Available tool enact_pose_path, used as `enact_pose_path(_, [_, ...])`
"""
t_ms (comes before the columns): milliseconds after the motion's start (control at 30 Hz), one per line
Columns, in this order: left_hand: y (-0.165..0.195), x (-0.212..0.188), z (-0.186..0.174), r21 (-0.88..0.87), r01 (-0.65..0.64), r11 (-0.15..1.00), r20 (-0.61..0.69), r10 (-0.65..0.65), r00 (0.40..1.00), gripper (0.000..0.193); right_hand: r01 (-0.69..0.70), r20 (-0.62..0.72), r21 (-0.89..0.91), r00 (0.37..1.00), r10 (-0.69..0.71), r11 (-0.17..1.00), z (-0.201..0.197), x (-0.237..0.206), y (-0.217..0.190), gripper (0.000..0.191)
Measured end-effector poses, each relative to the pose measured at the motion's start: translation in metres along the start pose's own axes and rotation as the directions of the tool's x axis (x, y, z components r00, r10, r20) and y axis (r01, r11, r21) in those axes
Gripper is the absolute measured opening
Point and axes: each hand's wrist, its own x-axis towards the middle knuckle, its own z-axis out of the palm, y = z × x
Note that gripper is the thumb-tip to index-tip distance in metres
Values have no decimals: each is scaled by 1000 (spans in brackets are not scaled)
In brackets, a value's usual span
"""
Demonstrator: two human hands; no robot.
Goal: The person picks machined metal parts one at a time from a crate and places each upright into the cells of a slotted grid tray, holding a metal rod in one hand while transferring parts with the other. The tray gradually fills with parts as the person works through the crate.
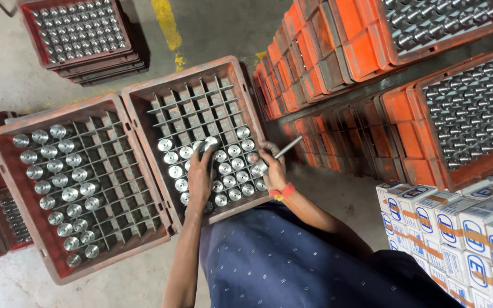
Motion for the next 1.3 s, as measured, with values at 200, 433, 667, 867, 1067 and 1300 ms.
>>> enact_pose_path(200, [-18, -54, -33, -263, 342, 902, -212, -399, 892, 42, -143, -91, -57, 986, 138, 988, -21, -31, 16, 25])
enact_pose_path(433, [-138, -109, -172, 194, 584, 788, -348, -501, 792, 63, -228, -57, -58, 973, 225, 972, -46, -48, 39, 10])
enact_pose_path(667, [-187, -109, -177, 265, 479, 837, -275, -411, 869, 43, -290, 13, -70, 956, 292, 954, 6, -53, 76, 17])
enact_pose_path(867, [-151, -123, -226, 56, 549, 834, -334, -503, 797, 53, -317, 77, -126, 942, 328, 940, 27, -71, 90, 23])
enact_pose_path(1067, [-96, -125, -217, -656, 237, 716, -296, -533, 792, 39, -308, 26, -266, 945, 326, 913, 36, -83, 85, 23])
enact_pose_path(1300, [-6, -105, -94, -391, 553, 735, 106, -561, 821, 34, -207, 96, -318, 964, 249, 925, 89, -81, 75, 21])
